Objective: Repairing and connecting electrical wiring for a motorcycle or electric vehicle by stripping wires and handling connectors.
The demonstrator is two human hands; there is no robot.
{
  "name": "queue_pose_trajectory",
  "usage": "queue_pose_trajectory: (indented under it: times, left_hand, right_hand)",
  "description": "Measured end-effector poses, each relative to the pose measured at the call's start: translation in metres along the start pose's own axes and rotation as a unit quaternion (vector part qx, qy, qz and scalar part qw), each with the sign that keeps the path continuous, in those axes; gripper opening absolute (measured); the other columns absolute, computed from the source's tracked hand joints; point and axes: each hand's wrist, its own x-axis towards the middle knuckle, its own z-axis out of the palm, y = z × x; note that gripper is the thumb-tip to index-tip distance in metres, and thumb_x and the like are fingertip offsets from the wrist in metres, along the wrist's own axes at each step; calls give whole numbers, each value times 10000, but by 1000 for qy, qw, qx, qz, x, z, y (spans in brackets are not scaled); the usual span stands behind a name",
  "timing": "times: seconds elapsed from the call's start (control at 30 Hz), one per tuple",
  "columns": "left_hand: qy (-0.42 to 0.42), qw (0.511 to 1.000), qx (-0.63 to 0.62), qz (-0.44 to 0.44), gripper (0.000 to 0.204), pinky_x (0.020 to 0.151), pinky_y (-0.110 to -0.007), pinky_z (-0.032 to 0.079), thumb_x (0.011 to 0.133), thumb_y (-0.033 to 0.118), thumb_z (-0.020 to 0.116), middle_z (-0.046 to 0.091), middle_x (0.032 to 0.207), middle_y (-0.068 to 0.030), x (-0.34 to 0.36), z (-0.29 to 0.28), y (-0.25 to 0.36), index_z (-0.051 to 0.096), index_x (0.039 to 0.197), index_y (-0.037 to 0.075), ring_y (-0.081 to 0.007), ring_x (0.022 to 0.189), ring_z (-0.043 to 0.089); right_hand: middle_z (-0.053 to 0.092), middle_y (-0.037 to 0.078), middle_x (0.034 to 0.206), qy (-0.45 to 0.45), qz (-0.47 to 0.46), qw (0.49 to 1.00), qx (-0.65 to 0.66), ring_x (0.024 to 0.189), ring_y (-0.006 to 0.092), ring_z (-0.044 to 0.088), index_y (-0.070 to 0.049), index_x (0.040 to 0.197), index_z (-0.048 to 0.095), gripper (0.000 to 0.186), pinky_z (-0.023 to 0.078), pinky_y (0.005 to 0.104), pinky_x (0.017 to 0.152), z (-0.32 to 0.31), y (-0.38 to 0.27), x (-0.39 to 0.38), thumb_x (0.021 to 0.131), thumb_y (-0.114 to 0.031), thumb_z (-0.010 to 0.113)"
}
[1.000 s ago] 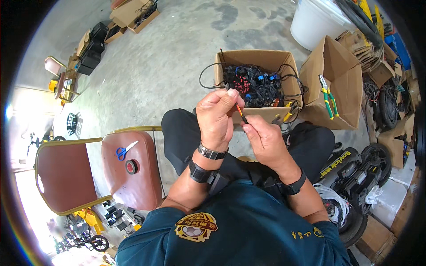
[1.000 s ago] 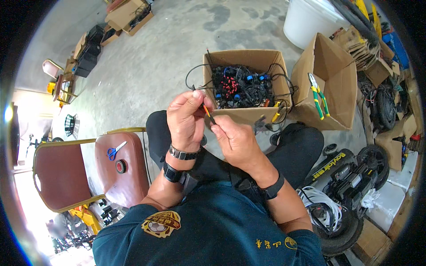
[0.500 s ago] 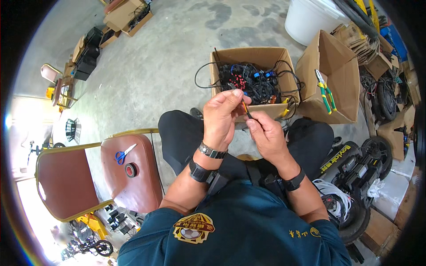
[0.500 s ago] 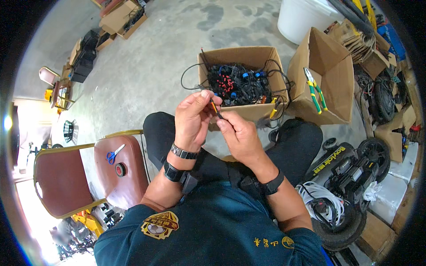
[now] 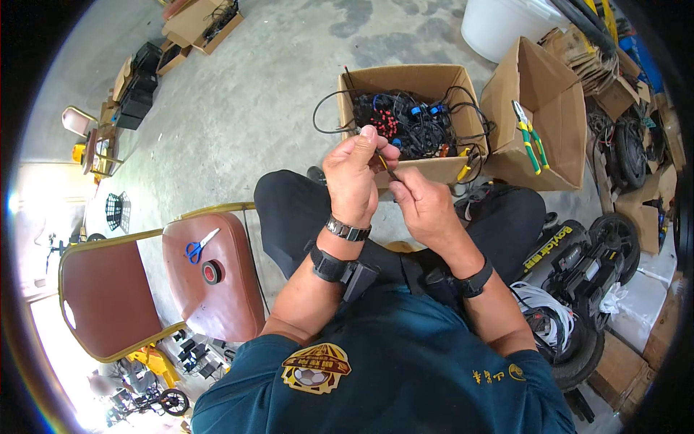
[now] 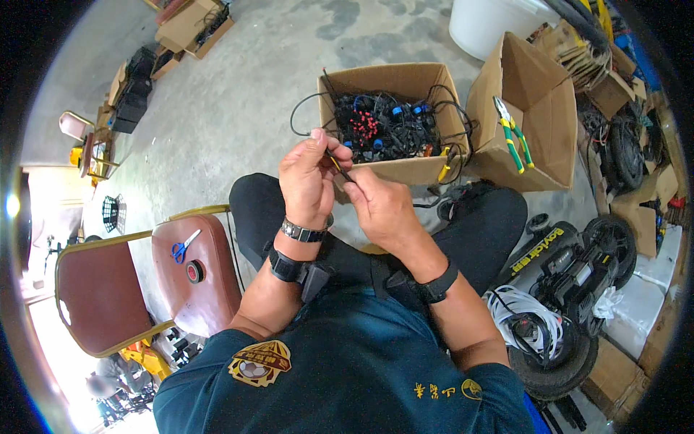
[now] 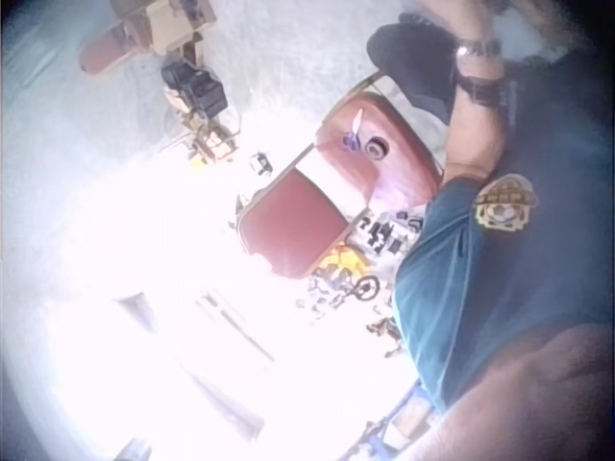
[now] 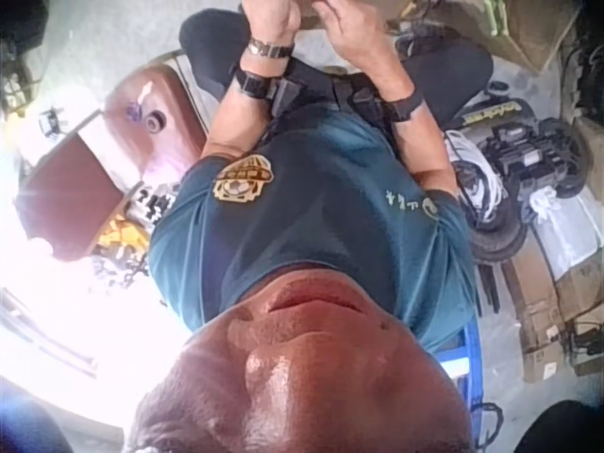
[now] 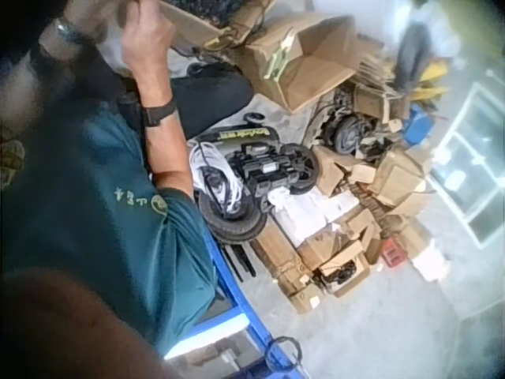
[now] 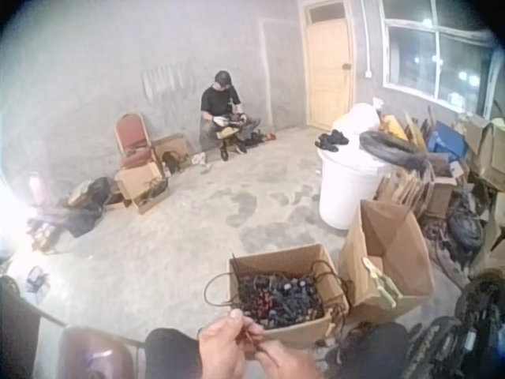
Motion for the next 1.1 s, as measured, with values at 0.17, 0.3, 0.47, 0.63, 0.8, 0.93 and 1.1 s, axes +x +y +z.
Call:
queue_pose_trajectory:
  times: [0.17, 0.3, 0.47, 0.63, 0.8, 0.93, 1.1]
  left_hand:
    - [-57, 995, -74, 13, 308, 596, -362, 487, 938, 288, 584, 620, 695, -132, 1, -13, 2, 611, 796, 16, -246, 605, 582]
    - [-118, 982, -148, -11, 292, 547, -345, 507, 936, 272, 589, 630, 694, -150, -3, -13, 10, 598, 803, 12, -234, 582, 596]
    - [-251, 947, -201, 10, 316, 548, -369, 460, 942, 290, 563, 614, 684, -148, -7, -11, 15, 609, 807, 8, -259, 607, 570]
    - [-246, 946, -208, -13, 316, 556, -364, 494, 935, 271, 579, 630, 704, -178, -4, -13, 6, 620, 808, -15, -272, 628, 598]
    - [-178, 984, 3, -33, 305, 627, -296, 511, 930, 288, 608, 683, 816, -134, 0, -21, 2, 653, 861, -5, -174, 694, 627]
    - [-178, 981, 81, -14, 319, 690, -309, 528, 942, 288, 592, 675, 871, -151, -9, -20, -9, 633, 906, -26, -189, 767, 638]
    - [-166, 978, 126, -3, 326, 714, -308, 523, 940, 283, 596, 677, 891, -146, -5, -19, -3, 641, 899, -37, -179, 760, 633]
  right_hand:
    - [604, 140, 731, -37, 64, 975, 207, 636, 251, 598, -19, 973, 572, 149, 457, 360, 580, 12, -6, -5, 953, -161, 533]
    - [541, 44, 671, -97, 121, 929, 337, 574, 128, 501, -11, 964, 568, 195, 399, 283, 517, 11, 0, -9, 979, -195, 503]
    - [385, -56, 593, -227, 220, 616, 722, 508, 26, 340, -40, 991, 567, 209, 272, 189, 456, 3, -6, -17, 998, -226, 471]
    - [395, -48, 591, -208, 244, 683, 657, 508, 31, 354, -36, 980, 577, 216, 292, 198, 455, 1, -1, -22, 995, -229, 481]
    - [485, -6, 626, -99, 187, 901, 379, 546, 53, 446, -25, 999, 594, 170, 369, 216, 495, -3, -2, -17, 977, -171, 510]
    - [552, 11, 680, -62, 151, 951, 261, 594, 73, 515, -18, 1017, 594, 139, 437, 241, 551, 4, 9, -16, 956, -126, 531]
    - [559, 9, 682, -55, 149, 963, 219, 598, 73, 526, -22, 1008, 595, 131, 455, 246, 559, -1, 5, -14, 955, -126, 535]
